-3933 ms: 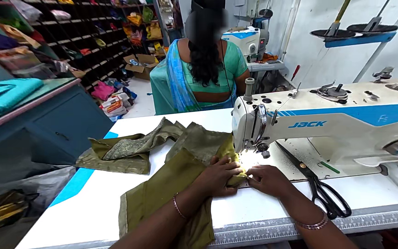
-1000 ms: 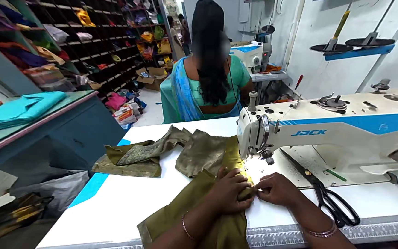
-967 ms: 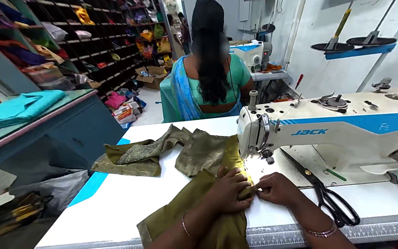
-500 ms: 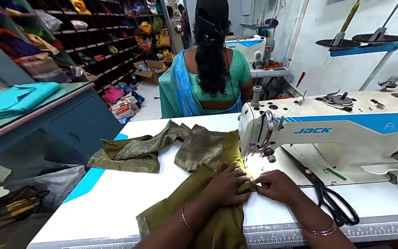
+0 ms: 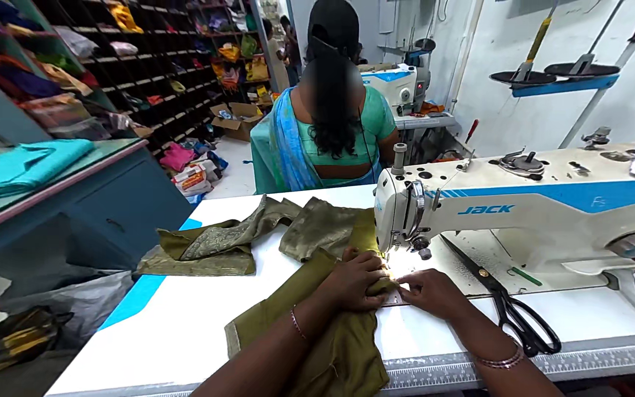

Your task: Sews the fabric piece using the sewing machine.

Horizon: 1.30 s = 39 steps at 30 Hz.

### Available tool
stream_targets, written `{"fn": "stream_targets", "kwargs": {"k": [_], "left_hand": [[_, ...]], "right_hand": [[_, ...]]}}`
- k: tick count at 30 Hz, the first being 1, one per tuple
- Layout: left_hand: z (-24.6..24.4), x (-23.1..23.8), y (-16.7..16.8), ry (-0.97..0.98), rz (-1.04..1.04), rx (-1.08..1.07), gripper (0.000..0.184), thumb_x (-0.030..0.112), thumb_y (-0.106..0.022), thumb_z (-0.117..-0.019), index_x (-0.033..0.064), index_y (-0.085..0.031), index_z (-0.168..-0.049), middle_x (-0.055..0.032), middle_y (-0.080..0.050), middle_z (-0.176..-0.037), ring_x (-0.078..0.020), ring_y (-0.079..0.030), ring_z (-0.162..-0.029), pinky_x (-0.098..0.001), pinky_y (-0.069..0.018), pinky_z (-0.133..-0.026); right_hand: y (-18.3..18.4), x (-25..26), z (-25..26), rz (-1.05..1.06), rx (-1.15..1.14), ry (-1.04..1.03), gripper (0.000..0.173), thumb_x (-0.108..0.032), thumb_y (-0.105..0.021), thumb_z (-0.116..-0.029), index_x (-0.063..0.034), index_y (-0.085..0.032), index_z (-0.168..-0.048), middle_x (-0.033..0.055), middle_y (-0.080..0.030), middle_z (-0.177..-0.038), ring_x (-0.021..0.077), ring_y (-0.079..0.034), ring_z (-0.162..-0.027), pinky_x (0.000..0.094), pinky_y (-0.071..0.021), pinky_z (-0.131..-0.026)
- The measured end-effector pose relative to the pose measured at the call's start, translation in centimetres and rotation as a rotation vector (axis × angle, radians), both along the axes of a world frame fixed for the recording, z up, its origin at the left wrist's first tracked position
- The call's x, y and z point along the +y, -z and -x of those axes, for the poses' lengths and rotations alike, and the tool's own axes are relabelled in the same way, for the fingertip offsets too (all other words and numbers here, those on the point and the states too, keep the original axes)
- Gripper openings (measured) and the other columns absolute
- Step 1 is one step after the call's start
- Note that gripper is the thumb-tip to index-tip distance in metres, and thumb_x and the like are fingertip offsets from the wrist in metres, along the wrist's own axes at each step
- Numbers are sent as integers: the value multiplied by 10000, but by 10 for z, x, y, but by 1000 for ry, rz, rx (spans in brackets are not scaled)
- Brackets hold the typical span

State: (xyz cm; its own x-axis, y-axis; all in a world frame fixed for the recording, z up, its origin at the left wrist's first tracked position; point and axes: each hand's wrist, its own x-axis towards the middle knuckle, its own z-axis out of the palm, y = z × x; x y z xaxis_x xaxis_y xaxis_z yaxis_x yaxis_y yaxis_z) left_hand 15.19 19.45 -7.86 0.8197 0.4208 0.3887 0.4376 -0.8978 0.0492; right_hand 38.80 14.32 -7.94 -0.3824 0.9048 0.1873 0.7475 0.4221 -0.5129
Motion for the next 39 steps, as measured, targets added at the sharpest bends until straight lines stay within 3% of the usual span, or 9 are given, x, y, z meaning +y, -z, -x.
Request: {"fn": "stream_targets", "kwargs": {"k": [4, 6, 9, 13, 16, 18, 20, 33, 39], "left_hand": [[7, -2, -18, -29, 41, -11, 472, 554, -617, -907, 109, -753, -991, -75, -710, -1037, -265, -657, -1040, -558, -456, -960], [8, -14, -38, -147, 228, 42, 420, 485, -632, -961, 81, -746, -981, -93, -701, -1025, -274, -648, -1057, -568, -420, -1027], [1, -32, -63, -323, 476, 199, 388, 389, -542, -1058, 45, -709, -1121, -130, -692, -1130, -283, -620, -1160, -551, -354, -1102], [-30, -68, -72, -427, 492, 264, 363, 332, -529, -1070, 5, -650, -1173, -183, -696, -1043, -359, -676, -1036, -550, -508, -950], [-66, -102, -76, -530, 608, 452, 387, 181, -485, -1085, -28, -514, -1410, -259, -650, -1252, -415, -621, -1202, -567, -430, -1063], [-81, -116, -72, -608, 597, 536, 407, -46, -397, -1045, -46, -472, -1445, -253, -624, -1320, -402, -607, -1241, -551, -399, -1103], [-82, -120, -66, -646, 565, 555, 428, -112, -395, -1011, -45, -494, -1423, -234, -627, -1317, -378, -614, -1228, -542, -376, -1121], [-78, -108, -63, -647, 591, 551, 409, -52, -377, -1045, -37, -519, -1427, -207, -599, -1369, -324, -592, -1260, -491, -371, -1119], [-79, -97, -58, -652, 571, 529, 393, -38, -379, -1054, -42, -521, -1420, -205, -602, -1360, -332, -591, -1246, -491, -371, -1108]], "right_hand": [[-2, 0, 1, 15, -8, 2, 214, -193, -662, -949, -61, -793, -1054, 82, -631, -694, 210, -566, -644, 410, -475, -651], [-3, 0, 1, 24, -15, -2, 218, -201, -658, -957, -57, -788, -1057, 84, -628, -696, 216, -567, -649, 418, -476, -658], [-5, 0, 2, 55, -10, 4, 225, -204, -661, -960, -47, -786, -1061, 98, -635, -700, 241, -582, -663, 453, -489, -676], [-4, 0, -2, 76, 22, -35, 195, -205, -679, -951, -49, -784, -1003, 88, -639, -707, 228, -584, -664, 449, -496, -677], [-2, -1, -5, 56, 56, -100, 154, -148, -677, -919, -49, -788, -961, 75, -650, -730, 194, -566, -657, 413, -483, -652], [0, -1, -6, 43, 60, -131, 176, -119, -657, -911, -72, -804, -994, 60, -677, -756, 162, -566, -649, 379, -486, -642], [3, -1, -7, 9, 77, -152, 211, -91, -627, -876, -77, -809, -981, 41, -653, -721, 135, -537, -611, 346, -464, -596], [6, 0, -6, -82, 82, -126, 203, -71, -615, -852, -79, -805, -925, 34, -651, -693, 141, -541, -584, 352, -462, -569], [3, 0, -2, -59, 27, -52, 225, -56, -618, -894, -70, -799, -1027, 78, -663, -724, 212, -601, -647, 429, -508, -639]]}}
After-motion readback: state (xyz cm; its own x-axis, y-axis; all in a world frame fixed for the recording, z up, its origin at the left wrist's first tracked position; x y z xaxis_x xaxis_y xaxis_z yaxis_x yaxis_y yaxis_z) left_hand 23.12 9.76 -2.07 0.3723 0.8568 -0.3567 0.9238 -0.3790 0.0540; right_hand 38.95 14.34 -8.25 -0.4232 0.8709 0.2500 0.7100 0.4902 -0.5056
